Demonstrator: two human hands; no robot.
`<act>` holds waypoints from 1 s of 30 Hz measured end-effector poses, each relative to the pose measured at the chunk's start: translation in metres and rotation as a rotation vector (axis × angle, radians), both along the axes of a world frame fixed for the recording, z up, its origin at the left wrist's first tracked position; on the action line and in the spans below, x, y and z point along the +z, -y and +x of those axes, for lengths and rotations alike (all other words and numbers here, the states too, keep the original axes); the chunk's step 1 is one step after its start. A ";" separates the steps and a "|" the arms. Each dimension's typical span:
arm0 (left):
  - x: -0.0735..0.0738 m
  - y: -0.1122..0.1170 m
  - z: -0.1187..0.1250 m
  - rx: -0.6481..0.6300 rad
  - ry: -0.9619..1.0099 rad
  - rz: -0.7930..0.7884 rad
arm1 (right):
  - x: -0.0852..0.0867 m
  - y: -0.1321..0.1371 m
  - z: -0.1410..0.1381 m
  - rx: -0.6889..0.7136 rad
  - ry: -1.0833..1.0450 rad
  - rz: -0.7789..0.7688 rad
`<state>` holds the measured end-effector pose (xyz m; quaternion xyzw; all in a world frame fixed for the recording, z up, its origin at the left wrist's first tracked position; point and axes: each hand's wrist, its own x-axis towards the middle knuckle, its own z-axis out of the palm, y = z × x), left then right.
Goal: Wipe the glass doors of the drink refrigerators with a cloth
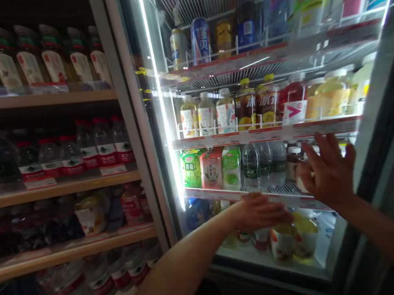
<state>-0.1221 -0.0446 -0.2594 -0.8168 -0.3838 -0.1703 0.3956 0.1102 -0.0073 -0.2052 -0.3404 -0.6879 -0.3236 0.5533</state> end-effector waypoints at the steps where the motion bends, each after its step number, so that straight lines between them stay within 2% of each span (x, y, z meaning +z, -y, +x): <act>1: -0.003 0.003 -0.004 -0.069 -0.072 -0.013 | -0.002 0.001 0.003 -0.001 0.020 -0.009; 2: -0.001 0.005 -0.012 -0.135 -0.131 -0.002 | -0.005 0.002 0.007 -0.009 0.028 -0.018; 4: 0.015 0.004 -0.030 -0.185 -0.163 0.052 | -0.008 0.002 0.018 -0.028 0.031 -0.032; 5: 0.026 0.002 -0.037 -0.140 -0.093 0.100 | -0.010 0.002 0.023 -0.031 0.030 -0.035; 7: 0.046 -0.005 -0.043 0.033 0.162 0.216 | -0.013 0.002 0.030 -0.019 0.038 -0.036; 9: 0.051 -0.009 -0.034 0.164 0.356 0.301 | -0.016 0.004 0.031 -0.002 0.055 -0.026; 10: 0.048 -0.009 -0.026 0.166 0.352 0.305 | -0.018 0.007 0.029 0.008 0.057 -0.024; 11: 0.042 -0.008 -0.018 0.116 0.268 0.274 | -0.020 0.010 0.028 0.016 0.059 -0.025; 13: 0.027 -0.006 -0.002 -0.086 -0.061 0.149 | -0.024 0.016 0.026 0.024 0.076 -0.025; 15: 0.025 -0.006 0.007 -0.218 -0.305 0.067 | -0.024 0.019 0.030 0.008 0.105 -0.005; 17: 0.045 -0.012 0.014 -0.206 -0.245 0.123 | -0.022 0.018 0.041 -0.037 0.122 0.043; 21: 0.118 -0.031 0.042 -0.049 0.296 0.330 | -0.017 0.017 0.069 -0.097 0.066 0.087; 22: 0.128 -0.034 0.053 -0.034 0.353 0.344 | -0.018 0.018 0.074 -0.096 0.055 0.079; 23: 0.131 -0.035 0.064 -0.038 0.349 0.341 | -0.020 0.019 0.078 -0.092 0.046 0.064; 24: 0.125 -0.035 0.074 -0.068 0.287 0.326 | -0.023 0.022 0.082 -0.086 0.043 0.050; 25: 0.112 -0.033 0.084 -0.120 0.181 0.301 | -0.026 0.024 0.084 -0.083 0.042 0.039; 28: 0.048 -0.024 0.105 -0.326 -0.208 0.206 | -0.040 0.032 0.089 -0.095 0.024 0.039; 29: 0.029 -0.023 0.108 -0.374 -0.291 0.173 | -0.044 0.033 0.092 -0.106 0.014 0.039; 30: 0.017 -0.025 0.110 -0.421 -0.349 0.157 | -0.047 0.034 0.094 -0.115 0.004 0.036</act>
